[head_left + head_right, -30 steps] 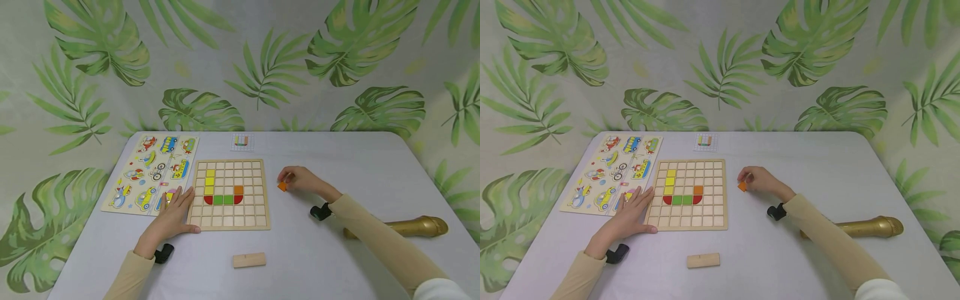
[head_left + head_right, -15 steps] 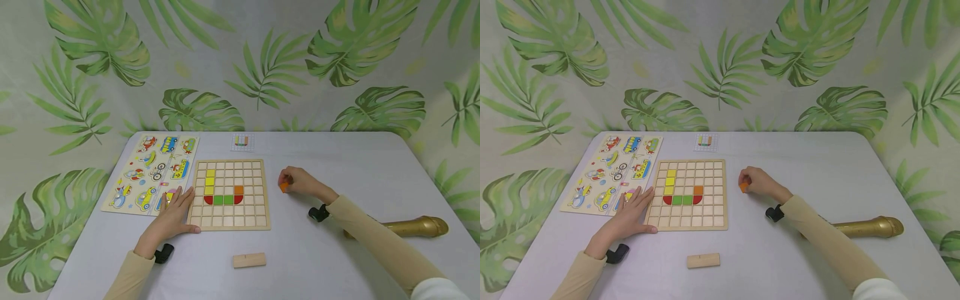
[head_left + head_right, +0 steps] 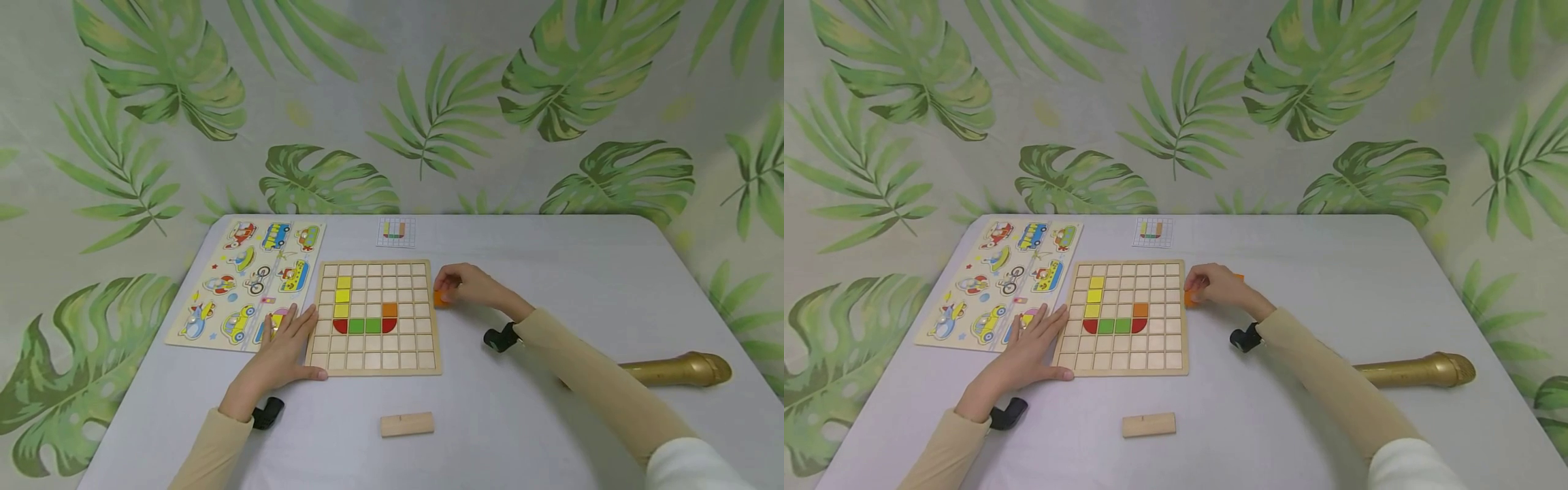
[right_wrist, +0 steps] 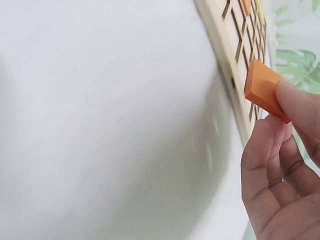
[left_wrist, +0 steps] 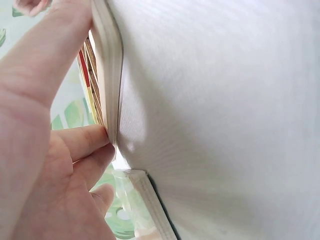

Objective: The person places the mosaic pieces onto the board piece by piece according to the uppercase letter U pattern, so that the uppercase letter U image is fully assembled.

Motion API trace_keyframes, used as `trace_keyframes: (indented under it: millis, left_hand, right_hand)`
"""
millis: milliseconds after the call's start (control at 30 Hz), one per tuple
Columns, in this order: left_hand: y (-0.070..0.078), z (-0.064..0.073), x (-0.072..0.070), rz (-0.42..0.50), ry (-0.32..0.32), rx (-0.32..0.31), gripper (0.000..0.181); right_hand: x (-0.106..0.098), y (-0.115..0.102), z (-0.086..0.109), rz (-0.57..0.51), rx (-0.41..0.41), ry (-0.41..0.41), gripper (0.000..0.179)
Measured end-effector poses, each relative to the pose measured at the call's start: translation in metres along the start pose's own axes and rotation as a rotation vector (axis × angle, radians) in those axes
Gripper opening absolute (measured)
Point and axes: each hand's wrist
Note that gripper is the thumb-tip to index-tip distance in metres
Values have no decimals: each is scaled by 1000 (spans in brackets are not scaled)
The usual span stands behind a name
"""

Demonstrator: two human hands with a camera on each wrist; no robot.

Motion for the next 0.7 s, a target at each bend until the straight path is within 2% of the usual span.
trace_keyframes:
  millis: [400, 700]
  left_hand:
    - [1, 0, 0, -11, 2, 1, 111]
    - [3, 0, -1, -1, -5, -13, 111]
  right_hand:
    - [37, -17, -49, 5, 12, 12, 9]
    - [56, -26, -65, 22, -45, 36, 9]
Point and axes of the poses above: each hand's wrist, its own z-axis away from the middle knuckle, its own x-axis out of the palm, y = z × x, and after that the axes turned 3 degrees about -z, right-handed
